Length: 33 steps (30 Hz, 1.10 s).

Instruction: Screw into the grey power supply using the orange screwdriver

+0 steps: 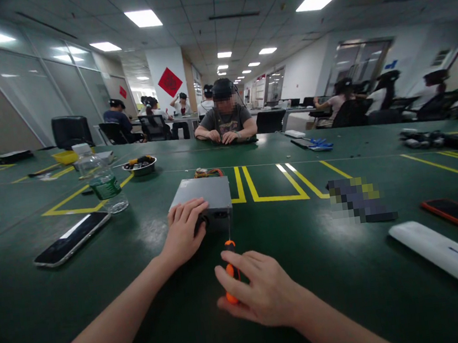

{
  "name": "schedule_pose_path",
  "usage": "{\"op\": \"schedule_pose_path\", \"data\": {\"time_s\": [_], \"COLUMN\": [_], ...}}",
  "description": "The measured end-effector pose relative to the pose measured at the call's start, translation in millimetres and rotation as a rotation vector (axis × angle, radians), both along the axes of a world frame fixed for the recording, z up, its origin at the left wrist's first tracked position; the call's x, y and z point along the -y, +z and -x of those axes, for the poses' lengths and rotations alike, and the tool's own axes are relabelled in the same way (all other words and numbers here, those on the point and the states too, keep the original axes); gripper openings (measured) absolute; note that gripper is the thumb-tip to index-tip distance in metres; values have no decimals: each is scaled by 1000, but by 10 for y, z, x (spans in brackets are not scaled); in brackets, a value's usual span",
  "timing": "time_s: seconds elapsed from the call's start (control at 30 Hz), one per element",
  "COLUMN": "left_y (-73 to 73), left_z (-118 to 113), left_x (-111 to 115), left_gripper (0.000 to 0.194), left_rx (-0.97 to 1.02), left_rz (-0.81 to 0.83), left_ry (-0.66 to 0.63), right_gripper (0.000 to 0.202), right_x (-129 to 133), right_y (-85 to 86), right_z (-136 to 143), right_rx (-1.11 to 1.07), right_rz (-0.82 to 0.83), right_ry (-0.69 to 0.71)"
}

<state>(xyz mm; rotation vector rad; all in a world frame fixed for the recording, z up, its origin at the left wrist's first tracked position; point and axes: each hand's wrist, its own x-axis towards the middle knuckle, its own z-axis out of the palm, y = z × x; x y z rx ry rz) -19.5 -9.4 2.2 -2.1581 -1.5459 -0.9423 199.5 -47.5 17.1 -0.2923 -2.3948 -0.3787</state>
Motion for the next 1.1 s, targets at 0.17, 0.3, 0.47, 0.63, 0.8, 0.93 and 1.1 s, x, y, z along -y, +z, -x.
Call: {"op": "schedule_pose_path", "data": {"time_s": [0.17,0.3,0.47,0.63,0.8,0.93,1.1], "left_y": [-5,-5,-4,-16,-12,-1,2], "left_z": [-1,-2,2,4,4,4,6], "left_x": [-3,-1,-3,-18,-16,-3,2], "left_gripper": [41,41,41,41,42,41,41], "left_rx": [8,12,3,-5,6,7,14], "left_rz": [-3,1,4,1,3,-1,3], "left_ry": [-8,-11,-10,2,-12,-14,-17], "right_gripper": [33,25,14,21,13,9,8], "right_x": [-42,-50,-6,5,-16,-29,-16], "right_y": [-4,-10,11,-18,-32,-28,-7], "right_z": [-13,-45,-56,-32,0,-26,-60], "right_rx": [-117,-154,-72,-48,-71,-95,-121], "right_rz": [-31,-53,-78,-39,-154,-194,-168], "right_ry": [-23,-68,-89,-65,-90,-156,-87]}}
